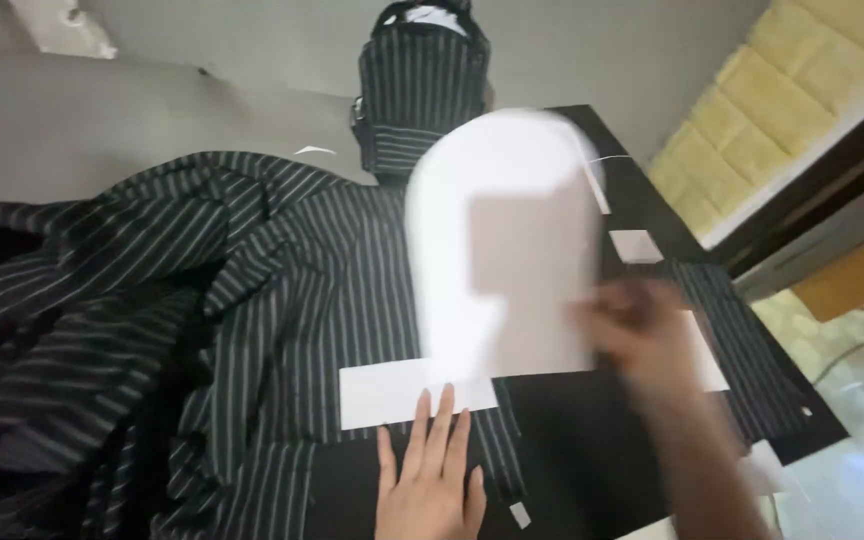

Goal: Cutting fabric and paper templates using scissors on a workshop table.

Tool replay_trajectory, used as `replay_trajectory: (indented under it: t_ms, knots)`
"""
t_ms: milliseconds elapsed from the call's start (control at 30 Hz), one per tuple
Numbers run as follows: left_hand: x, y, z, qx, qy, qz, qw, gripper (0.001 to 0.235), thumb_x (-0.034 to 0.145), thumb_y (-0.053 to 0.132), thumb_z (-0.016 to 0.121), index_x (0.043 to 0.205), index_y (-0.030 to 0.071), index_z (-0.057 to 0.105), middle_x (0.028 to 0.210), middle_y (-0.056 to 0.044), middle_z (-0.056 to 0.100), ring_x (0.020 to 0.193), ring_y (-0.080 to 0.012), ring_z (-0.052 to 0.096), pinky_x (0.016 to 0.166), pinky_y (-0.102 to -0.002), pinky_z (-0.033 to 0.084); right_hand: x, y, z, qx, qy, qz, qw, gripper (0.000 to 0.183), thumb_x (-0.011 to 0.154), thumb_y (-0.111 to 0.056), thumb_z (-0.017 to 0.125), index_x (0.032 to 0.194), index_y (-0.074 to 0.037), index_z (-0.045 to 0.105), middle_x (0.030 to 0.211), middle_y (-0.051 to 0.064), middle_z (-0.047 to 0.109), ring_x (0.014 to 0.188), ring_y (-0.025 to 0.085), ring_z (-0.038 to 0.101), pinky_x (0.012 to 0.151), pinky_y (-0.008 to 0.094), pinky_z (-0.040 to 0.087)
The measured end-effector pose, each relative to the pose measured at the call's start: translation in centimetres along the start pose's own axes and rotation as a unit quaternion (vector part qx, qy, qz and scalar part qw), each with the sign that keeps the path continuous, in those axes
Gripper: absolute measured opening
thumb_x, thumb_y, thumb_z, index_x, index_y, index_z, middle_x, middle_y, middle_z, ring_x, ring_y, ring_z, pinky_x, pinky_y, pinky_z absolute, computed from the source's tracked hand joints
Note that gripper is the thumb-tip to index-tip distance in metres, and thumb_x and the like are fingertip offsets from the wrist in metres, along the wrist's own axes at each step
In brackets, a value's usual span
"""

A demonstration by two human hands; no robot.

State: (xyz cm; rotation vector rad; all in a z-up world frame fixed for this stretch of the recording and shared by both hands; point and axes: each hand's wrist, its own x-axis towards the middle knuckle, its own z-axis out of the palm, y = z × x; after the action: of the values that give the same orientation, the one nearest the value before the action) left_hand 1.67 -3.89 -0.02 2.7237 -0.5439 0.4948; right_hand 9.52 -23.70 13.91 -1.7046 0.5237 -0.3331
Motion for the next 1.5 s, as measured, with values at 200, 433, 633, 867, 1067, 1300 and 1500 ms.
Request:
replay_trajectory:
  t_ms: [200, 433, 633, 867, 1067, 1300, 1500]
  knots:
    - [-0.3, 0.0, 0.0, -0.048, -0.002, -0.007, 0.999, 0.059, 0.085, 0.039, 0.050, 0.138, 0.014, 0.044, 0.151, -0.004, 0.030, 0.138, -0.0263, 0.023, 0.101, -0.060, 0.017, -1.1, 1.5, 9.6, -0.079, -0.127, 0.095, 0.984, 0.017, 0.079, -0.015, 0.072, 0.089, -0.005, 0.062, 0.086, 0.006, 0.065, 0.079, 0.016, 0.063, 0.072, 0.025, 0.052]
    - [0.2, 0.1, -0.9, -0.053, 0.001, -0.014, 0.999, 0.062, 0.079, 0.036, 0.054, 0.136, 0.012, 0.046, 0.151, -0.006, 0.031, 0.138, -0.0280, 0.024, 0.100, -0.062, 0.018, 1.2, 6.0, 10.1, -0.335, -0.124, -0.082, 0.930, 0.033, 0.077, -0.039, 0.075, 0.077, -0.010, 0.060, 0.077, -0.002, 0.069, 0.074, 0.014, 0.066, 0.071, 0.025, 0.048]
    - [0.1, 0.1, -0.9, -0.069, 0.008, -0.020, 0.997, 0.058, 0.080, 0.033, 0.054, 0.133, 0.010, 0.050, 0.150, -0.008, 0.034, 0.137, -0.0291, 0.026, 0.100, -0.063, 0.018, 2.1, 9.5, 10.6, -0.353, -0.054, -0.343, 0.869, 0.050, 0.073, -0.044, 0.079, 0.062, -0.013, 0.042, 0.051, -0.008, 0.048, 0.052, -0.001, 0.045, 0.053, 0.013, 0.040]
    - [0.2, 0.1, -1.1, -0.074, 0.022, -0.020, 0.997, 0.059, 0.079, 0.030, 0.054, 0.134, 0.009, 0.050, 0.149, -0.009, 0.036, 0.138, -0.0284, 0.027, 0.101, -0.062, 0.019, 1.7, 8.3, 10.7, -0.301, -0.077, -0.232, 0.922, 0.040, 0.072, -0.034, 0.082, 0.067, -0.009, 0.051, 0.059, -0.002, 0.059, 0.057, 0.008, 0.053, 0.057, 0.019, 0.043]
    - [0.2, 0.1, -1.0, -0.063, 0.032, -0.017, 0.997, 0.057, 0.080, 0.031, 0.053, 0.133, 0.009, 0.050, 0.149, -0.009, 0.035, 0.138, -0.0287, 0.027, 0.102, -0.062, 0.019, 1.2, 7.0, 10.8, -0.283, -0.079, -0.152, 0.944, 0.038, 0.074, -0.034, 0.081, 0.069, -0.009, 0.052, 0.064, -0.003, 0.062, 0.063, 0.008, 0.055, 0.060, 0.022, 0.043]
    - [0.2, 0.1, -0.9, -0.063, 0.023, -0.018, 0.998, 0.059, 0.080, 0.033, 0.052, 0.134, 0.010, 0.050, 0.150, -0.008, 0.035, 0.138, -0.0290, 0.026, 0.101, -0.063, 0.018, 1.8, 8.5, 10.8, -0.320, -0.057, -0.265, 0.908, 0.040, 0.073, -0.040, 0.078, 0.080, -0.005, 0.059, 0.070, 0.003, 0.067, 0.068, 0.014, 0.066, 0.057, 0.023, 0.047]
    - [0.1, 0.1, -0.7, -0.054, 0.028, -0.019, 0.998, 0.059, 0.079, 0.033, 0.055, 0.134, 0.011, 0.051, 0.151, -0.007, 0.034, 0.138, -0.0276, 0.026, 0.101, -0.061, 0.020, 0.6, 6.7, 10.9, -0.179, -0.103, -0.099, 0.973, 0.031, 0.076, -0.009, 0.079, 0.072, -0.003, 0.049, 0.073, 0.005, 0.067, 0.079, 0.005, 0.064, 0.063, 0.018, 0.052]
